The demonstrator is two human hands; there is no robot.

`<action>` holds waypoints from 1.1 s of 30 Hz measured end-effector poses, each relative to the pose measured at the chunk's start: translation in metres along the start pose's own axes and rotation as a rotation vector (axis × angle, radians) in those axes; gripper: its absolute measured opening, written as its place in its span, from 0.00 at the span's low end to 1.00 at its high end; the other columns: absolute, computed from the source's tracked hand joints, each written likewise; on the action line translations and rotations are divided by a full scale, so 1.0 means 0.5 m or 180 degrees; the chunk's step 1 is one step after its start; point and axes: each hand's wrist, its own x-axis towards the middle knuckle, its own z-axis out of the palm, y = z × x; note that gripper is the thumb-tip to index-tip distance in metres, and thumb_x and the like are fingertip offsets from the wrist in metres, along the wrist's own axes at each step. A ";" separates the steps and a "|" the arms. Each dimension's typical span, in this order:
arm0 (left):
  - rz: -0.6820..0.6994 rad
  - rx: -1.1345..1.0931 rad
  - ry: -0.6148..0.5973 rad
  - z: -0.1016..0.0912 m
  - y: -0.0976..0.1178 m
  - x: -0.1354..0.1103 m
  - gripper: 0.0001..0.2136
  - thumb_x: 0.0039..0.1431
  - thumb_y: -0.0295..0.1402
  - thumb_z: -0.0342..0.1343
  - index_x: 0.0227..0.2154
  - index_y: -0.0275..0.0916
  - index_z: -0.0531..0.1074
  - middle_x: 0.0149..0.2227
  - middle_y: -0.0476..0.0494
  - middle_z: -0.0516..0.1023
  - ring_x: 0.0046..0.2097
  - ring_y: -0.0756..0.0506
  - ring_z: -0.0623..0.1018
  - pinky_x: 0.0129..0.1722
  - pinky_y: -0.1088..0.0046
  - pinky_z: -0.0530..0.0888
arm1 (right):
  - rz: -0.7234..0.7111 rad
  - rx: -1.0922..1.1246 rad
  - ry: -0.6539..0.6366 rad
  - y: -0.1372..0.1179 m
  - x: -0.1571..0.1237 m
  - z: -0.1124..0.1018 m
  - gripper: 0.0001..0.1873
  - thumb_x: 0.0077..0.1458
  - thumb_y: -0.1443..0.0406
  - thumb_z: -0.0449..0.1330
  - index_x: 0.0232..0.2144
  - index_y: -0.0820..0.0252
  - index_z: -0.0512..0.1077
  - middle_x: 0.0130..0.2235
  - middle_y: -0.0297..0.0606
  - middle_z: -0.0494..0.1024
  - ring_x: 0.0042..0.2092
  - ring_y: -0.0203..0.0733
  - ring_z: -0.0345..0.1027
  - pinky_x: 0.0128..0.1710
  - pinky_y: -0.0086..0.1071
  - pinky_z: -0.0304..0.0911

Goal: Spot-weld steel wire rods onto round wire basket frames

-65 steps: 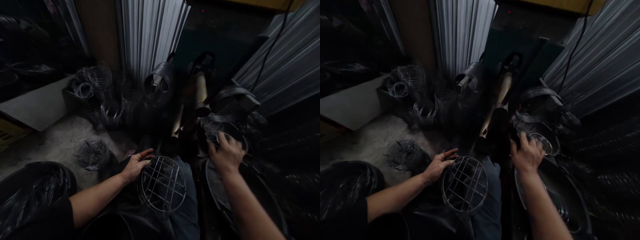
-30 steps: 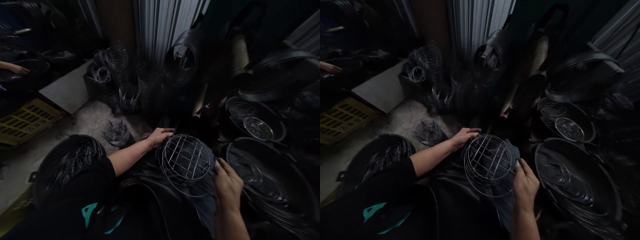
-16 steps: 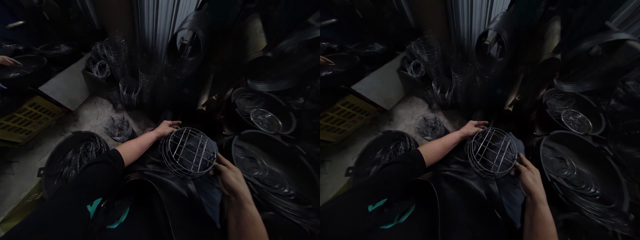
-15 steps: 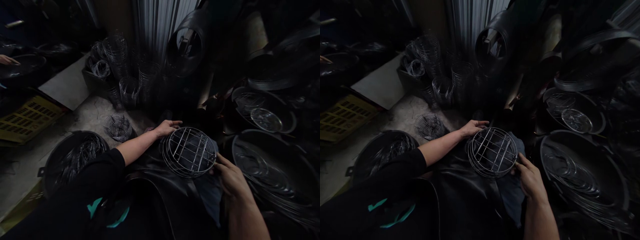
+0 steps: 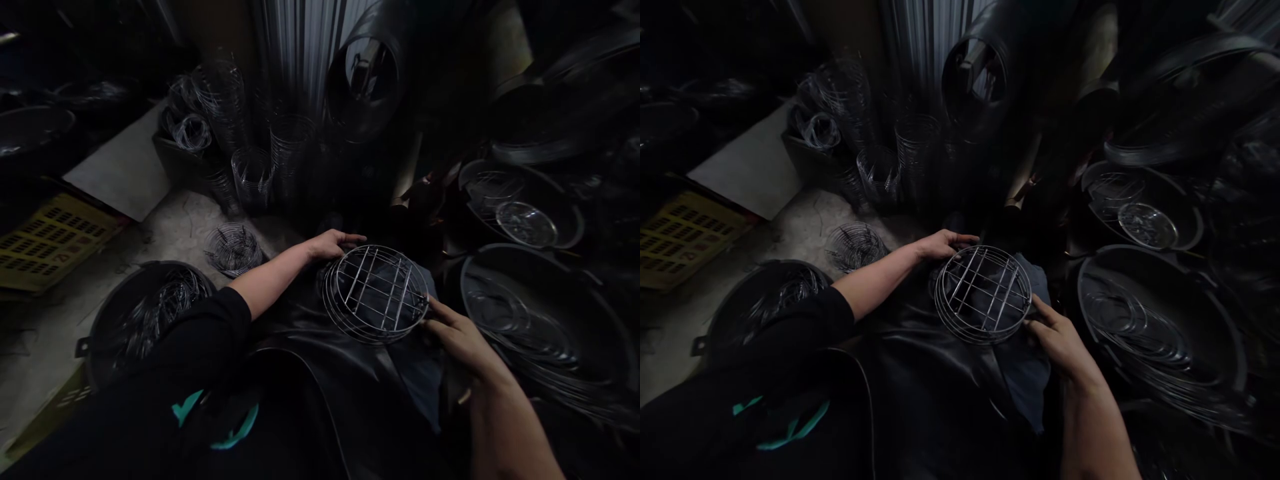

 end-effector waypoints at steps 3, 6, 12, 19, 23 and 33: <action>0.0004 0.0430 -0.0391 -0.013 0.016 -0.015 0.40 0.36 0.13 0.57 0.59 0.36 0.61 0.51 0.39 0.76 0.51 0.44 0.76 0.49 0.67 0.74 | 0.0152 0.0349 -0.0318 0.012 -0.005 -0.006 0.45 0.36 0.61 0.65 0.60 0.64 0.63 0.25 0.32 0.75 0.22 0.36 0.65 0.22 0.29 0.63; 0.0209 0.0972 -0.1002 -0.023 0.027 -0.044 0.49 0.35 0.17 0.62 0.64 0.36 0.48 0.59 0.38 0.68 0.60 0.41 0.67 0.59 0.64 0.65 | 0.0152 0.0595 -0.0588 0.026 -0.008 -0.006 0.52 0.34 0.61 0.70 0.63 0.61 0.57 0.33 0.37 0.79 0.30 0.42 0.72 0.25 0.30 0.67; 0.0539 0.2520 -0.0864 -0.012 0.010 -0.095 0.67 0.27 0.36 0.73 0.66 0.40 0.31 0.67 0.34 0.50 0.66 0.32 0.54 0.64 0.56 0.53 | -0.0174 0.0425 -0.0263 0.065 0.002 0.019 0.53 0.30 0.61 0.71 0.61 0.61 0.60 0.52 0.45 0.73 0.53 0.54 0.67 0.51 0.42 0.66; 0.0654 0.3048 -0.0609 -0.002 -0.015 -0.102 0.65 0.29 0.40 0.71 0.66 0.41 0.31 0.68 0.33 0.46 0.68 0.33 0.49 0.64 0.56 0.49 | -0.0363 0.0070 0.0009 0.076 0.012 0.037 0.48 0.30 0.61 0.68 0.58 0.59 0.65 0.52 0.40 0.73 0.55 0.53 0.65 0.59 0.43 0.57; 0.0568 0.2206 -0.0839 -0.017 0.006 -0.105 0.62 0.30 0.37 0.71 0.66 0.36 0.36 0.66 0.32 0.51 0.67 0.35 0.53 0.64 0.60 0.52 | -0.0448 0.0107 0.0158 0.070 -0.006 0.052 0.49 0.30 0.61 0.67 0.59 0.64 0.63 0.50 0.45 0.75 0.51 0.53 0.69 0.54 0.43 0.63; -0.0273 0.0901 -0.0733 -0.035 0.098 -0.096 0.52 0.30 0.34 0.70 0.62 0.38 0.54 0.59 0.37 0.68 0.59 0.36 0.68 0.56 0.62 0.69 | -0.1199 -0.0183 0.0662 -0.001 -0.078 0.097 0.42 0.41 0.67 0.61 0.61 0.58 0.60 0.54 0.38 0.72 0.54 0.47 0.66 0.56 0.37 0.59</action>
